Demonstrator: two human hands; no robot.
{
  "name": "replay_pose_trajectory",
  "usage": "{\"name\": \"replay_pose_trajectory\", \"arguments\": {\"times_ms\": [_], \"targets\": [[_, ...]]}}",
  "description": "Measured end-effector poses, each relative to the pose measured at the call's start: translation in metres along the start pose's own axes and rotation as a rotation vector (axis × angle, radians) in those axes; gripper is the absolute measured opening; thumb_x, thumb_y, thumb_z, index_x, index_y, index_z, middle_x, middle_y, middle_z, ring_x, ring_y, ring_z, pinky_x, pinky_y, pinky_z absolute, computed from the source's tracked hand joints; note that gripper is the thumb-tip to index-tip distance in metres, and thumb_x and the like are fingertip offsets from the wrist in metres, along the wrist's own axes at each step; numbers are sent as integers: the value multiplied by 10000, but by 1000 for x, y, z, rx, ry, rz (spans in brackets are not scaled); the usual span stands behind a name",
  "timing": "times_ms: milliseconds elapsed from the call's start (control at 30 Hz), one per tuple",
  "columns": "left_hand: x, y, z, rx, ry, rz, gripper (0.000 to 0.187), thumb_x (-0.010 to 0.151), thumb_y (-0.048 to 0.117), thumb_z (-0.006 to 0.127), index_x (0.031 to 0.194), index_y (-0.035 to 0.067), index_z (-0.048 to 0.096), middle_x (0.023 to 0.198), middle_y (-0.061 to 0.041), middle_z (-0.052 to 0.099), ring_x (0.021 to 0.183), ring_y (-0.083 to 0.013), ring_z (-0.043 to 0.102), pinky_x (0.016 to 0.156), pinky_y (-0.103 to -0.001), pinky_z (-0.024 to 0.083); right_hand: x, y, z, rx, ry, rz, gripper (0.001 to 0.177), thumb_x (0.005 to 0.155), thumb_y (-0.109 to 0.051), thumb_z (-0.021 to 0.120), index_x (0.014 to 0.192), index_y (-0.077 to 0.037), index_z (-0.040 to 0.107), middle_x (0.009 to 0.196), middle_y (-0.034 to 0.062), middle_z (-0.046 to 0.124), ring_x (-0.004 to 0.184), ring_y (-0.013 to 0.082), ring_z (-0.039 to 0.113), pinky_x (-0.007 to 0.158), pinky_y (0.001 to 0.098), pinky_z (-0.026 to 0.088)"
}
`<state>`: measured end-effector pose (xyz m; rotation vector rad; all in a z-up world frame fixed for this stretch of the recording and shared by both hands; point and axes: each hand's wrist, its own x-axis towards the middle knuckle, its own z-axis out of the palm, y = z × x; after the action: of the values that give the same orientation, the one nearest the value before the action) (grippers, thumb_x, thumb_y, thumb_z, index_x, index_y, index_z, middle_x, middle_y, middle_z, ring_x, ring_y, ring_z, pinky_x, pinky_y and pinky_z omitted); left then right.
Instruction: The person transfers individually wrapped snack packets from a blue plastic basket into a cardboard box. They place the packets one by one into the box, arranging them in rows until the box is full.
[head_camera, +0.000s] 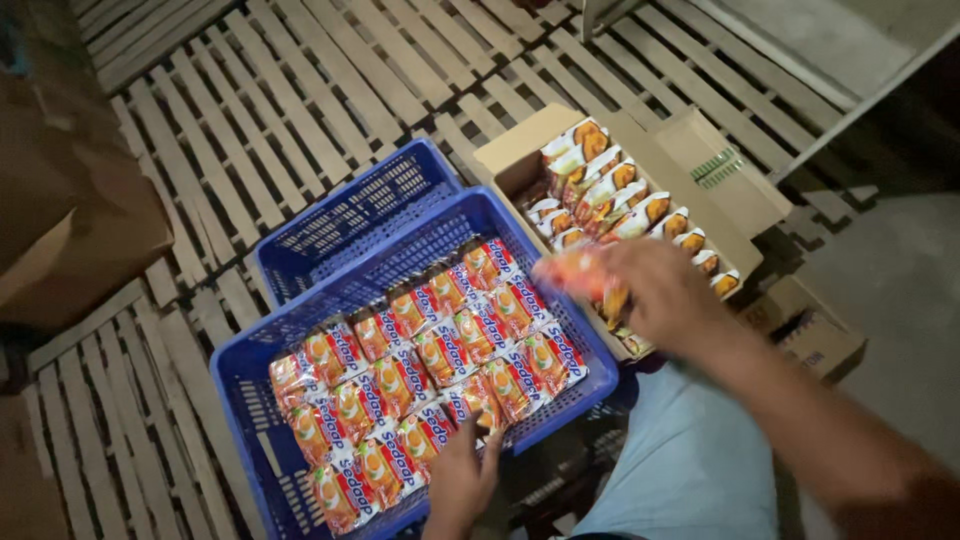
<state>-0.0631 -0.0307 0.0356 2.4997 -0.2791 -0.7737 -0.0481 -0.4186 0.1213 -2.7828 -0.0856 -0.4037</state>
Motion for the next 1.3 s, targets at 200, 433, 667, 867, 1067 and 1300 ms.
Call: {"name": "replay_pose_trajectory", "arguments": {"times_ms": [200, 433, 667, 867, 1067, 1300], "targets": [[5, 10, 7, 229, -16, 41, 681, 1034, 689, 485, 1487, 195, 600, 1181, -129, 803, 1095, -338, 769, 933, -538, 600, 98, 17, -32, -139, -689, 232, 497, 858, -30, 730, 1330, -159, 645, 1467, 56, 672, 1405, 279, 586, 1189, 497, 486], [11, -37, 43, 282, 233, 314, 589, 1066, 636, 497, 1273, 132, 721, 1007, -85, 836, 842, -296, 795, 652, -463, 608, 137, 18, 33, -266, -931, -78, 569, 1006, -121, 673, 1545, -261, 557, 1425, -9, 704, 1363, 283, 592, 1111, 497, 479], [14, -46, 49, 331, 351, 425, 475, 1025, 593, 636, 1157, 149, 743, 897, -54, 809, 779, -311, 752, 624, -484, 529, 131, 57, 91, -287, -1012, -212, 665, 930, -62, 682, 1556, -246, 554, 1675, 32, 488, 1540, 303, 449, 1212, 510, 419], [12, -40, 46, 379, 400, 467, 447, 1003, 592, 664, 1120, 171, 759, 883, -38, 816, 749, -308, 749, 608, -489, 516, 141, 40, 82, -245, -1201, -75, 759, 954, -168, 620, 1675, -230, 390, 1797, 43, 270, 1664, 298, 251, 1341, 486, 255], [12, -32, 41, 400, 450, 504, 453, 1017, 593, 653, 1104, 161, 759, 866, -38, 799, 742, -283, 731, 592, -454, 510, 124, 65, 108, -93, -1134, 0, 825, 987, -467, 491, 1731, -185, 273, 1837, 66, 168, 1697, 309, 141, 1370, 496, 129], [9, -24, 37, 389, 556, 559, 394, 998, 558, 687, 1069, 178, 766, 793, -20, 740, 701, -275, 680, 557, -428, 514, 35, 20, 64, 263, -233, 156, 676, 871, -260, 564, 1531, -123, 619, 1582, 107, 604, 1459, 327, 507, 1205, 569, 402]]}}
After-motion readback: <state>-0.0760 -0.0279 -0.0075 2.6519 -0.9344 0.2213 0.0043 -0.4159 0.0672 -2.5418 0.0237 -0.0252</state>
